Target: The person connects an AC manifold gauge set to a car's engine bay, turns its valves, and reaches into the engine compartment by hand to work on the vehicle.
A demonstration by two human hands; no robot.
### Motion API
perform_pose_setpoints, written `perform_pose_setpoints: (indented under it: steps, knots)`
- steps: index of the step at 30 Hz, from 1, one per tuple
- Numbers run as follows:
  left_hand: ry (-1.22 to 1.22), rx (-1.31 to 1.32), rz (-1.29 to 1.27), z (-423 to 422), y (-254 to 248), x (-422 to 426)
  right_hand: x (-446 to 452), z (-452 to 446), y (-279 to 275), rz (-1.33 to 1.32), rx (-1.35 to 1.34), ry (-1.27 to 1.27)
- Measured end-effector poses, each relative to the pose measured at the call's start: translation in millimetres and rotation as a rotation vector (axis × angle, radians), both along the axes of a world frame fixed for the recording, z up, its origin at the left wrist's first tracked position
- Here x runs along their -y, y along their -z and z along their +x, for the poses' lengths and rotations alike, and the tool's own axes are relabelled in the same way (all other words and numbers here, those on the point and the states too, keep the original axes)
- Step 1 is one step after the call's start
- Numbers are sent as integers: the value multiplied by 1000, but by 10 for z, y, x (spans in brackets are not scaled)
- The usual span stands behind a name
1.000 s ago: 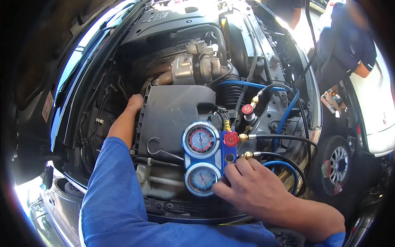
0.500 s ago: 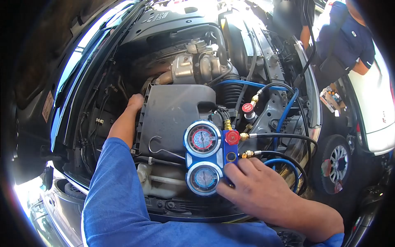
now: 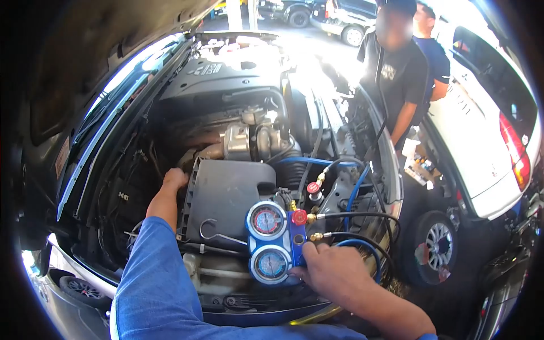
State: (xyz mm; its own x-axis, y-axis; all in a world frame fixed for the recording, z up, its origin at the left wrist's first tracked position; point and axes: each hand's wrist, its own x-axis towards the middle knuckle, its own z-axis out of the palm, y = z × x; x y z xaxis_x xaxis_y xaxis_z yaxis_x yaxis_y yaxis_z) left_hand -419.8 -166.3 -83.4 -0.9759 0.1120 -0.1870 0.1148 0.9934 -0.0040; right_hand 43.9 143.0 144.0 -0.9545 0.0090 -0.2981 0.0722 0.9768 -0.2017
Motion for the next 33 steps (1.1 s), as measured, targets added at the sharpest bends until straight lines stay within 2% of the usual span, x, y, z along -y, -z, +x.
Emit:
perform_pose_setpoints:
  steps: [2,6,7,11,14,17,20,23,26,27,30,33]
  knots:
    - [-21,-4,29,0,16,8,15,17,95,-66,-28,-25]
    - [-47,30,65,25,-39,-11,-85,54,92,28,-340,-444]
    - [-48,42,61,71,-100,-34,-106,85,45,19,-297,-427]
    - [-73,50,94,78,-84,-26,-100,336,117,-169,-561,-100]
    - [-105,46,124,62,-67,-24,8,373,99,-171,-213,233]
    - [-109,56,124,73,-60,-15,109,242,165,-25,-168,191]
    - [-87,40,113,57,-117,-39,140,106,221,-12,-74,170]
    - [-56,39,80,74,-65,-14,2,90,143,22,-257,-186]
    - [-6,39,55,-52,43,29,-1,144,194,-62,-436,-380]
    - [-14,33,62,-37,37,20,19,195,204,-126,-555,-305]
    - [-16,1,75,-17,29,24,-69,455,360,-257,-684,1]
    - [32,-16,56,-142,162,56,-110,778,698,-462,-626,213]
